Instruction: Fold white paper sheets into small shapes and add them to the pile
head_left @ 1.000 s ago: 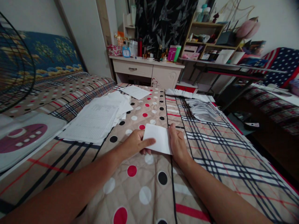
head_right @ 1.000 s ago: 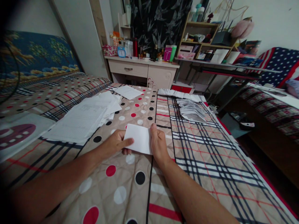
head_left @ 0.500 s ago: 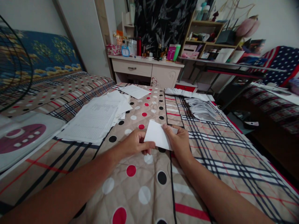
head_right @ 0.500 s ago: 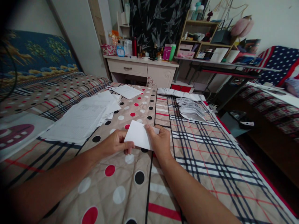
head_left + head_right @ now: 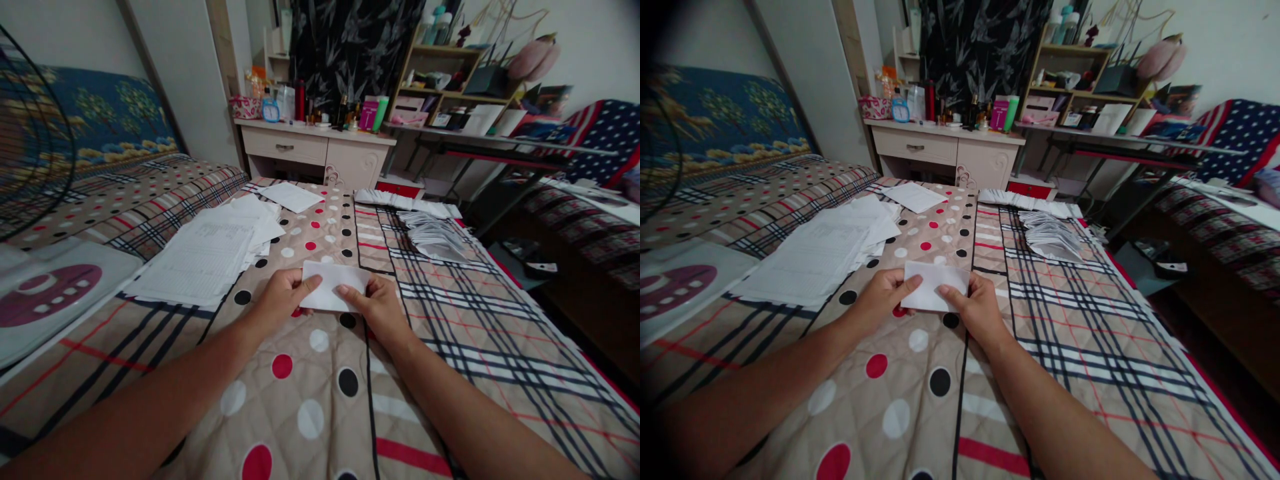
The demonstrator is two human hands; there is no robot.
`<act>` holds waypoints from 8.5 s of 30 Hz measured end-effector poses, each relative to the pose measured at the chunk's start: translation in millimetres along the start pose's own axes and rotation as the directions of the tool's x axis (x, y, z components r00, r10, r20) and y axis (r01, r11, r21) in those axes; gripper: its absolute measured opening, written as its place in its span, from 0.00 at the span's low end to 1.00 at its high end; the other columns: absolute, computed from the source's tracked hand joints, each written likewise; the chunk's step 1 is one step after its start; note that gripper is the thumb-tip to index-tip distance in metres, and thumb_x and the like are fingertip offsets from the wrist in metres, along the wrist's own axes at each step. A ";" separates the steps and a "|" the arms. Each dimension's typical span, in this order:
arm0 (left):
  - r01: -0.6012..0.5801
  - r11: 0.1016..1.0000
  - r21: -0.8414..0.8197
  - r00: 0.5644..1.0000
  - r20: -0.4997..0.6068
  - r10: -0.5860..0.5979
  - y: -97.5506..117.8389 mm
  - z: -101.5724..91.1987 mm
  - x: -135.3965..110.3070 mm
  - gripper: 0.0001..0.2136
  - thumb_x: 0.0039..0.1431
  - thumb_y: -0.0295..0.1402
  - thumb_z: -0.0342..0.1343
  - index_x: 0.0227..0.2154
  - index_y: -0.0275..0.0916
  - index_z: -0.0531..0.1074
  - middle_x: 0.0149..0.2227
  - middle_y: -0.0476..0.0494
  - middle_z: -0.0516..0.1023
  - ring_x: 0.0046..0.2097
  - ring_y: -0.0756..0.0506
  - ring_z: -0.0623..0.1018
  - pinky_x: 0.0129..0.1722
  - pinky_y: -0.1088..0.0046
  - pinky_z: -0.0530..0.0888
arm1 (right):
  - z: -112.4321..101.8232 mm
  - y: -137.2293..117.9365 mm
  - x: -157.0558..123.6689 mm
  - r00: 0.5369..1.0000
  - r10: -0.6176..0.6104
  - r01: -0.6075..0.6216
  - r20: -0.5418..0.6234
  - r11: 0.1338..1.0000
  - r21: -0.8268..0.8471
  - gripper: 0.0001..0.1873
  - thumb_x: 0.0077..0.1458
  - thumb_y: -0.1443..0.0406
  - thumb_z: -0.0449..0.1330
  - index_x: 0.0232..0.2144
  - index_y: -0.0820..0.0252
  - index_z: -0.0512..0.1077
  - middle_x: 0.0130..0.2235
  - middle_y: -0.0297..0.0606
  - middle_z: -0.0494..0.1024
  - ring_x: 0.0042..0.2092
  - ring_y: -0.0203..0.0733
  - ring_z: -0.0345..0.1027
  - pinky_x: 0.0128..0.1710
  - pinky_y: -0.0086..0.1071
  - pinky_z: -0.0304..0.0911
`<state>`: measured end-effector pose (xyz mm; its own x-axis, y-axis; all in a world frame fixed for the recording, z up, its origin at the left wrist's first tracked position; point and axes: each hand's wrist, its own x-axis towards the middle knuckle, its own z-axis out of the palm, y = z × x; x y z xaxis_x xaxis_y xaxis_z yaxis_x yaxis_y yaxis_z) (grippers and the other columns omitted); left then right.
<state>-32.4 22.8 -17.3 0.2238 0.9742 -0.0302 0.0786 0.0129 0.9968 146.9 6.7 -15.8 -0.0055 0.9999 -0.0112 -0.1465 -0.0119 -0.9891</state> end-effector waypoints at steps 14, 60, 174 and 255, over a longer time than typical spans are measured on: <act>-0.322 0.947 -0.013 0.933 -0.173 0.315 -3.3 -6.6 8.1 0.24 0.52 0.37 0.63 0.51 0.38 0.66 0.49 0.38 0.73 0.40 0.47 0.76 0.37 0.74 0.74 | -6.2 6.0 11.5 0.967 -0.194 0.177 -0.166 0.978 -0.115 0.12 0.42 0.62 0.69 0.32 0.59 0.77 0.33 0.35 0.80 0.33 0.40 0.70 0.35 0.33 0.66; -0.363 0.879 0.309 0.903 -0.116 0.413 -15.9 -13.5 14.0 0.06 0.51 0.30 0.62 0.33 0.40 0.80 0.46 0.42 0.71 0.46 0.45 0.75 0.34 0.75 0.76 | -10.4 1.9 9.1 0.871 -0.491 0.443 -0.019 0.801 -0.402 0.32 0.43 0.69 0.65 0.52 0.49 0.68 0.58 0.41 0.67 0.58 0.49 0.61 0.53 0.45 0.61; -0.851 -0.041 0.523 0.436 0.748 0.500 3.8 -9.1 -13.8 0.05 0.63 0.26 0.51 0.35 0.37 0.73 0.33 0.45 0.73 0.36 0.48 0.71 0.34 0.70 0.68 | -34.9 -7.5 21.9 0.970 -0.004 0.118 0.243 0.883 -0.455 0.05 0.38 0.69 0.67 0.23 0.61 0.75 0.19 0.27 0.69 0.22 0.30 0.58 0.21 0.24 0.53; -0.094 0.512 0.854 0.976 -0.023 0.218 -5.2 -9.6 1.6 0.15 0.52 0.48 0.60 0.22 0.42 0.76 0.20 0.51 0.75 0.22 0.49 0.70 0.22 0.73 0.56 | -33.0 -1.5 23.9 0.956 0.025 0.206 0.294 0.656 -0.726 0.02 0.43 0.69 0.62 0.24 0.60 0.73 0.23 0.30 0.72 0.24 0.32 0.63 0.24 0.25 0.54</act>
<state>-41.7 26.4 -21.8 0.2135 0.9585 0.1890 0.8487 -0.2778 0.4501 179.6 30.7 -19.5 -0.2997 0.9540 0.0071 0.6207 0.2006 -0.7579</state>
